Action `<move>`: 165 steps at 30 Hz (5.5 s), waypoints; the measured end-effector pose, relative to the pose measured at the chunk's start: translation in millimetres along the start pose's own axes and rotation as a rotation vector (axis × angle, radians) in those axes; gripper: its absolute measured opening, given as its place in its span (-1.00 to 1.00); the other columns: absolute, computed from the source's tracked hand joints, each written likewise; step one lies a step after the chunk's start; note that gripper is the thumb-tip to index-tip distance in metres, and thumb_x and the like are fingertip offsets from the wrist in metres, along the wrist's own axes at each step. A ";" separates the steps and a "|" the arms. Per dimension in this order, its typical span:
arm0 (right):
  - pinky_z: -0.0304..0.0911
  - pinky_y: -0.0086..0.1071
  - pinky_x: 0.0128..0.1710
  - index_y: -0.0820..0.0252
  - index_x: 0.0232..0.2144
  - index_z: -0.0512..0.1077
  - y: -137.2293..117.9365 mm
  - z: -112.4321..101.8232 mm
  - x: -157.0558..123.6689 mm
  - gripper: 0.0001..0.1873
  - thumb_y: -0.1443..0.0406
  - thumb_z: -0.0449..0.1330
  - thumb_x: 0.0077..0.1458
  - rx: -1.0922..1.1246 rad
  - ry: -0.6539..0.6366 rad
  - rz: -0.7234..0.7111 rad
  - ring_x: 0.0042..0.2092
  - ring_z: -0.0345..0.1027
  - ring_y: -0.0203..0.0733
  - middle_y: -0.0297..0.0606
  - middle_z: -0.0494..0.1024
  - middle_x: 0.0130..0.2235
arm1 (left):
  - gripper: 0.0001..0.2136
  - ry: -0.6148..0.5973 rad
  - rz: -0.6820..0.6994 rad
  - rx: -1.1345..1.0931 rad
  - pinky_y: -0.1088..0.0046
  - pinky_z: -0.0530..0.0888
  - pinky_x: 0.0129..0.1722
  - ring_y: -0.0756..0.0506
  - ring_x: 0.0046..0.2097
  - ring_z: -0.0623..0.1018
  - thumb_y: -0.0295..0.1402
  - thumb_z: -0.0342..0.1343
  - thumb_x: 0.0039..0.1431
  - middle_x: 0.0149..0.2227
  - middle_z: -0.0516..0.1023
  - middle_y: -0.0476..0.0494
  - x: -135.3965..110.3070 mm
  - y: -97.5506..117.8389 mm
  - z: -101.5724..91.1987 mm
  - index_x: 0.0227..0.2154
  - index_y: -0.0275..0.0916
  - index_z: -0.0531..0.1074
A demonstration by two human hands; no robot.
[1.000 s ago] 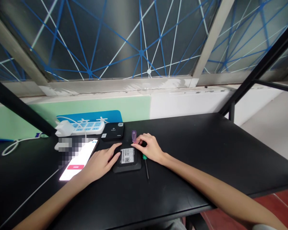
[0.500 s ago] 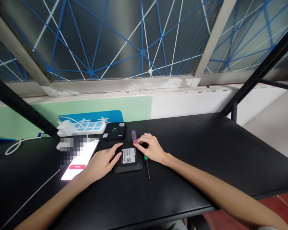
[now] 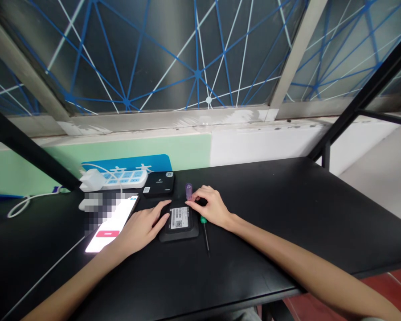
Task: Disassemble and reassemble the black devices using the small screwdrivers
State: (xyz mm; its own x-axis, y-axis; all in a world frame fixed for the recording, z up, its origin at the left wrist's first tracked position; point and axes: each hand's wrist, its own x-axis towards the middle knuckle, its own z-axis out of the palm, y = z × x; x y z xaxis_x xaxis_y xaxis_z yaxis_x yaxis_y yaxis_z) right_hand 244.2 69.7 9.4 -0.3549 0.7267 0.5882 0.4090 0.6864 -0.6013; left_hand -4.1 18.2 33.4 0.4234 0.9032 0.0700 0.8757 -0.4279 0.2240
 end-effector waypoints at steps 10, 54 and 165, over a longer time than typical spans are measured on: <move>0.39 -0.22 -0.24 0.16 -0.39 0.50 -6.5 -3.2 -3.9 -0.91 0.29 0.26 0.16 0.137 0.029 -0.061 -0.30 0.47 -0.13 -0.19 0.61 -0.34 | -0.58 -0.004 -0.002 -0.003 0.22 0.49 -0.23 -0.28 -0.19 0.63 -0.13 -0.28 0.44 -0.18 0.61 -0.18 -0.7 0.5 -1.3 0.24 -0.14 0.14; 0.26 -0.31 -0.32 0.21 -0.37 0.38 -20.9 -9.7 -9.7 -0.95 0.40 0.14 0.15 0.155 -0.249 -0.270 -0.37 0.32 -0.20 -0.23 0.49 -0.41 | -0.72 0.047 -0.117 0.027 0.42 0.26 -0.48 -0.15 -0.43 0.55 -0.14 -0.12 0.34 -0.40 0.51 -0.03 0.9 2.3 -2.1 -0.02 -0.16 0.24; 0.41 -0.32 -0.22 0.26 -0.35 0.53 -8.9 3.3 -5.2 -0.81 0.21 0.29 0.12 0.470 -0.082 0.213 -0.29 0.49 -0.17 -0.19 0.59 -0.35 | -0.61 -0.029 0.037 -0.072 0.43 0.13 -0.45 -0.08 -0.44 0.48 -0.24 -0.20 0.42 -0.50 0.46 -0.02 0.8 -2.9 -3.5 -0.55 -0.20 0.26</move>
State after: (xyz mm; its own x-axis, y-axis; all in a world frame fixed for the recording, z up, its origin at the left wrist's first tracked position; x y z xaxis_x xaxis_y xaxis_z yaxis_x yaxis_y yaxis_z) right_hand 239.6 59.9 9.9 -0.3775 0.8384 0.3931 0.0647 0.4473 -0.8920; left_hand -7.1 20.3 36.3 0.4624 0.8852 0.0517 0.8407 -0.4562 0.2916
